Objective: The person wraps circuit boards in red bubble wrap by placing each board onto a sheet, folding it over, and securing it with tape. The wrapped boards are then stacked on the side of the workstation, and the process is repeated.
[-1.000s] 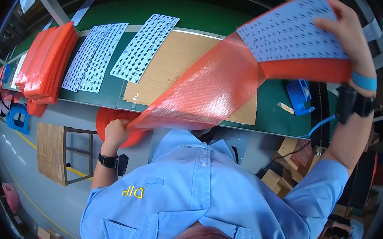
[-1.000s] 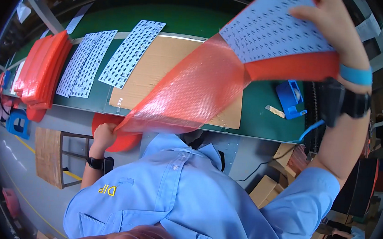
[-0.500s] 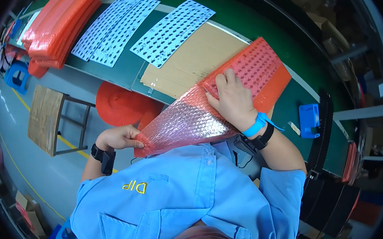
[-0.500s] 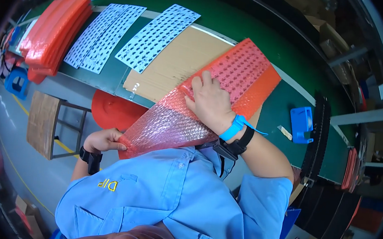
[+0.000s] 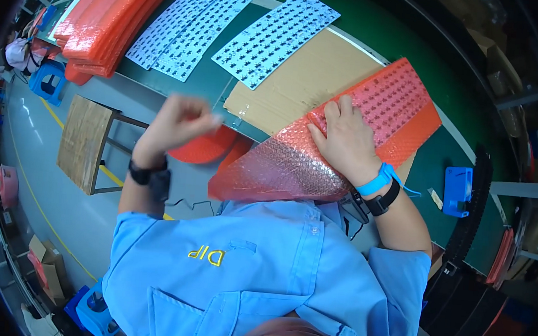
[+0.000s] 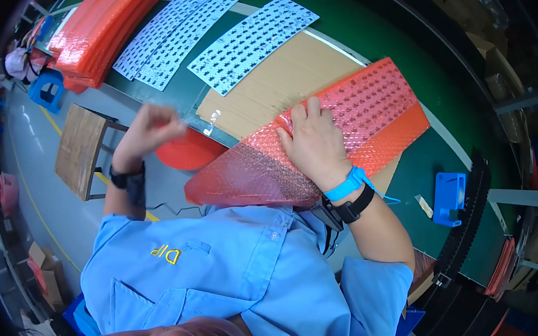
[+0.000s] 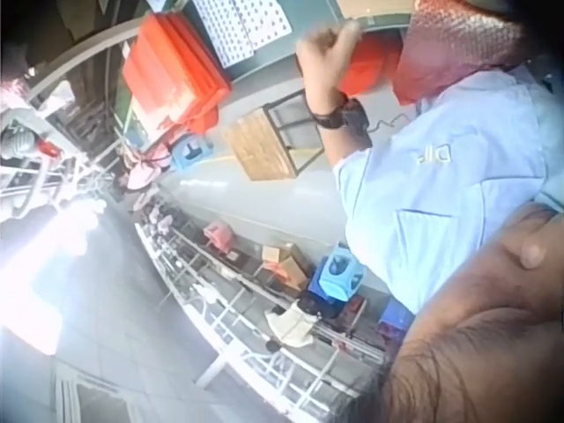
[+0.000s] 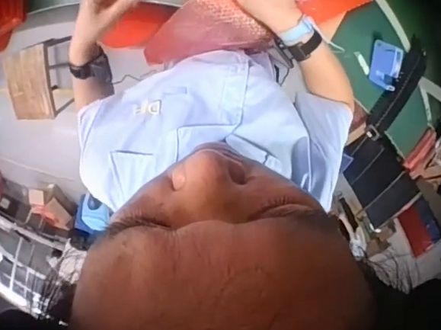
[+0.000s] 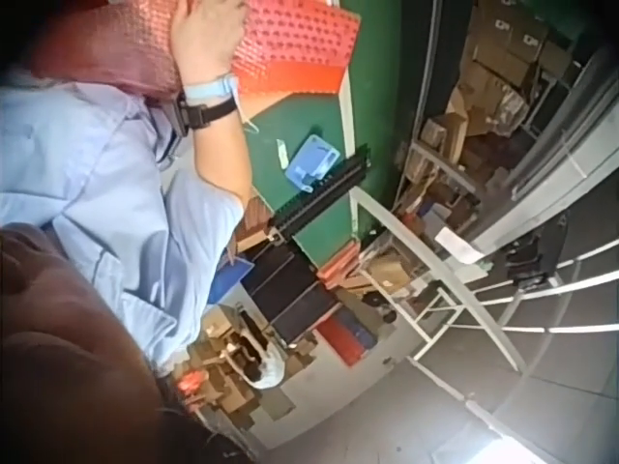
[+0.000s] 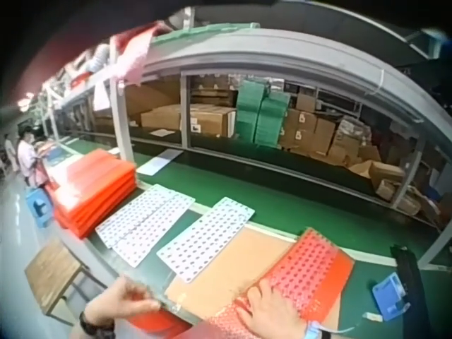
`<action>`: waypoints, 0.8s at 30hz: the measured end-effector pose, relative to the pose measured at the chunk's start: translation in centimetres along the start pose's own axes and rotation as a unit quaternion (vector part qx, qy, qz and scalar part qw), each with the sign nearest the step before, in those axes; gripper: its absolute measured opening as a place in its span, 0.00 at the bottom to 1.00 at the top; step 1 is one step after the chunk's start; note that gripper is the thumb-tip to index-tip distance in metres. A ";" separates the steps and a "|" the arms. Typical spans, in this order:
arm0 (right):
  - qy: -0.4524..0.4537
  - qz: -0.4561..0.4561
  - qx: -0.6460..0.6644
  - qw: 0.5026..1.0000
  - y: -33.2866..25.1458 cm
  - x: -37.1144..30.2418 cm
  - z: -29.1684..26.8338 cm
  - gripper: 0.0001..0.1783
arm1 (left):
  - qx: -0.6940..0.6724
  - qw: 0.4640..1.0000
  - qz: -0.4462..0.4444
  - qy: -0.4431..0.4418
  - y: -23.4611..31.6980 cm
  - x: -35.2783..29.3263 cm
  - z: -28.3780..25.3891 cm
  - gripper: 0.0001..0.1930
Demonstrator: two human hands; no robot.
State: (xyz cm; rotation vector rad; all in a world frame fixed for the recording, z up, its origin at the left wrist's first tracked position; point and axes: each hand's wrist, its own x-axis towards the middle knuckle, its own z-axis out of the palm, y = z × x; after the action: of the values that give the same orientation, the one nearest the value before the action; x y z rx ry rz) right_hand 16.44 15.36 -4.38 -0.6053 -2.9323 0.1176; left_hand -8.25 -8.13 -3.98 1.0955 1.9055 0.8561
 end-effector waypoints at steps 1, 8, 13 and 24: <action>0.005 -0.008 0.002 1.000 -0.1 0.1 -0.3 0.25 | 0.088 0.979 0.112 0.143 1.6 1.6 0.9 0.22; 0.048 -0.019 0.052 0.997 0.4 -2.3 -1.9 0.25 | 0.344 0.880 0.118 0.307 4.3 9.2 4.3 0.48; 0.069 -0.038 0.071 0.994 2.3 -3.8 -3.8 0.26 | 0.372 0.876 0.015 0.306 5.2 10.8 5.2 0.55; 0.212 0.228 0.457 0.833 16.5 0.1 -8.5 0.30 | 0.241 0.925 0.154 0.251 16.2 5.3 9.4 0.49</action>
State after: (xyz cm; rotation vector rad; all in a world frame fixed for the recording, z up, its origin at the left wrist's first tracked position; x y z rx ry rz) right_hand 24.13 30.89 2.31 -0.9453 -1.9004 1.1721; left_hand 4.22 4.87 3.38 1.6215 2.5001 0.9259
